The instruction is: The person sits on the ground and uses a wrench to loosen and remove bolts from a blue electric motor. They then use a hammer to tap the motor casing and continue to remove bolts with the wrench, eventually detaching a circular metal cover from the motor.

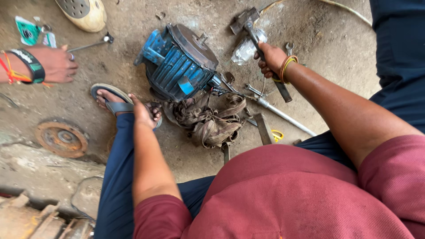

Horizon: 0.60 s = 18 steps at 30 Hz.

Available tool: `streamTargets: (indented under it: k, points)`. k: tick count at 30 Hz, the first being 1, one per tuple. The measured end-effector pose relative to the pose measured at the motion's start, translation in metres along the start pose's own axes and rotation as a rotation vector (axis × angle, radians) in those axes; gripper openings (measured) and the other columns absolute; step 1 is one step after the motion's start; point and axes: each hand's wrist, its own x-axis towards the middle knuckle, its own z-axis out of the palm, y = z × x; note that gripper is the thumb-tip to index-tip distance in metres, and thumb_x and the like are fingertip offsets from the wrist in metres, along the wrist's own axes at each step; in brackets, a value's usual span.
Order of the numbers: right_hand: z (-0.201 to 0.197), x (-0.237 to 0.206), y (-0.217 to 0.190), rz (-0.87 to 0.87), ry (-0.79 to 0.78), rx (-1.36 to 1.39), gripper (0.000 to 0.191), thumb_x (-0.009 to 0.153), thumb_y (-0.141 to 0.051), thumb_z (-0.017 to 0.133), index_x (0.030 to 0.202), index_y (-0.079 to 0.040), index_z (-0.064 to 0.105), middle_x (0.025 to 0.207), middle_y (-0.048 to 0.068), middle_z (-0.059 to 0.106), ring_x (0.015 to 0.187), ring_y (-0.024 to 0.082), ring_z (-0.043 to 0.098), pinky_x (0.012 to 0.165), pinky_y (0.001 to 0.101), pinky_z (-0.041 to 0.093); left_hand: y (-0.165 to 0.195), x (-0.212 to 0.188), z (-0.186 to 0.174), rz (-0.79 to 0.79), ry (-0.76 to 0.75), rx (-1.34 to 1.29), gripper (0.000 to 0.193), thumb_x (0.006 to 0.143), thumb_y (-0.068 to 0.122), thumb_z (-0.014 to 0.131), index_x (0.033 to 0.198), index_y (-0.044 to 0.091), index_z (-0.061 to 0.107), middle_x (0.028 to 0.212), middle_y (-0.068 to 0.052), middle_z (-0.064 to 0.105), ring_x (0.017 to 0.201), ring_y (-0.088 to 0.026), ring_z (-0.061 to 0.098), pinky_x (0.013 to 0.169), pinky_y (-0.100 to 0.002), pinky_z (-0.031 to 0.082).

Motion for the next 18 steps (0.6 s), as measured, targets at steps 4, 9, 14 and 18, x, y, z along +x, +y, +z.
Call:
streamTargets:
  k: [4,9,14,18]
  points:
    - [0.006,-0.004,-0.004,0.025,-0.004,0.046,0.037,0.104,-0.046,0.038,0.092,-0.014,0.051,0.058,-0.006,0.037,0.043,0.008,0.03,0.039,0.0273,0.026,0.015,-0.006,-0.014,0.083,0.008,-0.046,0.114,0.082,0.096,0.015,0.099,-0.005,0.064,0.061,-0.009,0.059,0.051,-0.022,0.054,0.048,-0.034,0.043]
    - [0.013,-0.009,-0.003,-0.002,0.002,0.079,0.033,0.104,-0.043,0.04,0.096,-0.014,0.053,0.06,-0.006,0.038,0.045,0.008,0.031,0.04,0.0271,0.027,0.02,-0.013,0.005,0.297,0.061,-0.098,0.107,0.081,0.09,0.032,0.118,-0.005,0.064,0.08,-0.012,0.067,0.069,-0.028,0.067,0.063,-0.04,0.059]
    - [0.015,-0.011,0.001,0.024,-0.017,0.166,0.037,0.104,-0.047,0.04,0.096,-0.013,0.052,0.059,-0.006,0.037,0.044,0.007,0.031,0.039,0.0261,0.024,-0.003,-0.017,0.035,0.408,-0.074,-0.089,0.089,0.088,0.074,0.055,0.146,0.007,0.043,0.132,-0.013,0.062,0.11,-0.027,0.07,0.092,-0.04,0.06]
    - [0.018,-0.021,0.002,-0.039,0.059,0.112,0.037,0.105,-0.046,0.04,0.095,-0.012,0.05,0.06,-0.003,0.039,0.044,0.009,0.032,0.039,0.0285,0.025,-0.013,-0.021,0.038,0.376,-0.281,-0.349,0.073,0.085,0.052,0.071,0.141,0.009,0.051,0.133,-0.009,0.061,0.114,-0.027,0.064,0.09,-0.047,0.06]
